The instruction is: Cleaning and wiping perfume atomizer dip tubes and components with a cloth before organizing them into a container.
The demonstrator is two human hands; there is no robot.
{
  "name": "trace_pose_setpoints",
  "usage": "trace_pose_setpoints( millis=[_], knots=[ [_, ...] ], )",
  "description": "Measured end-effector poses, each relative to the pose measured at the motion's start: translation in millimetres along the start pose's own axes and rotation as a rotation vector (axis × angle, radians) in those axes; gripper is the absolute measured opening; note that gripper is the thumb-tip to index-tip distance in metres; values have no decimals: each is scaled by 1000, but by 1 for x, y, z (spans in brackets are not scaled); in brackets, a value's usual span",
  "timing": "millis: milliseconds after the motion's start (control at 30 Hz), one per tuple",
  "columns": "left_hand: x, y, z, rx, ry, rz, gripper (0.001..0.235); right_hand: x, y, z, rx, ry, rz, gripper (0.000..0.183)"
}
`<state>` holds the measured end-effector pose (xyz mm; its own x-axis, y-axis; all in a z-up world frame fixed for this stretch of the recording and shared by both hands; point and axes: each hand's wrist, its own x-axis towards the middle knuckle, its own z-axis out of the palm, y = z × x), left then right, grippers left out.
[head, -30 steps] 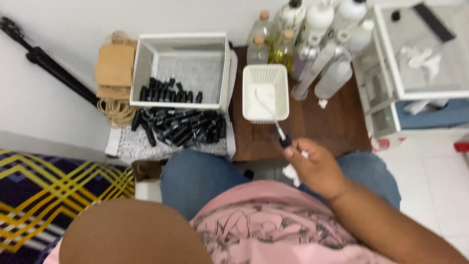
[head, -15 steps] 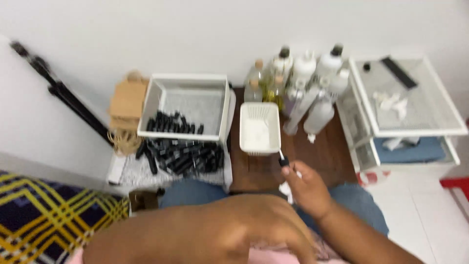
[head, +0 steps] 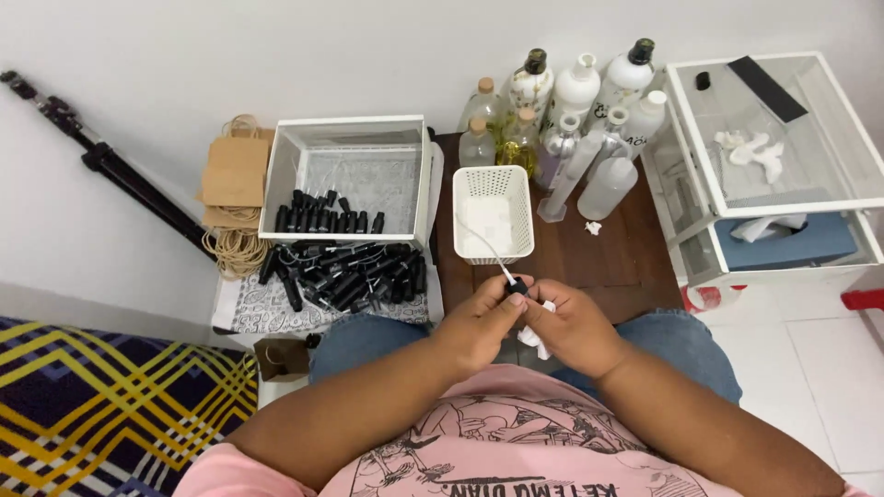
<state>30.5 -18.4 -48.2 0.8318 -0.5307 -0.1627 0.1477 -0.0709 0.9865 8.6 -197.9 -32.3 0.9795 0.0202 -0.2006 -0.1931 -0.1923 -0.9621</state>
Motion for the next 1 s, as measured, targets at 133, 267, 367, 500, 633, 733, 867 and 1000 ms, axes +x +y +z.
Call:
trace_pose_setpoints(
  millis=[133, 267, 367, 500, 633, 733, 867, 1000],
  knots=[
    [16, -24, 7, -205, 58, -11, 36, -1, 1, -5, -113, -16, -25, 26],
    [15, -15, 14, -533, 178, -85, 27, 3, 3, -2, -308, 10, -52, 28],
    [20, -26, 19, -471, 337, -149, 27, 0, -5, 2, -559, 69, -182, 30],
    [18, 35, -9, -782, 351, -571, 32, 3, -6, -5, -884, 166, -708, 40],
    [9, 35, -28, -798, 539, -375, 36, -2, -9, -5, -784, 184, -705, 23],
    [8, 10, -22, -882, 363, -277, 35, 9, -2, -15, -371, 172, -167, 18],
    [5, 15, -25, -969, 272, -143, 35, 38, 59, -31, 145, 297, 219, 23],
    [3, 9, -29, -1043, 292, -137, 14, 55, 131, -50, 352, 344, 325, 33]
  ],
)
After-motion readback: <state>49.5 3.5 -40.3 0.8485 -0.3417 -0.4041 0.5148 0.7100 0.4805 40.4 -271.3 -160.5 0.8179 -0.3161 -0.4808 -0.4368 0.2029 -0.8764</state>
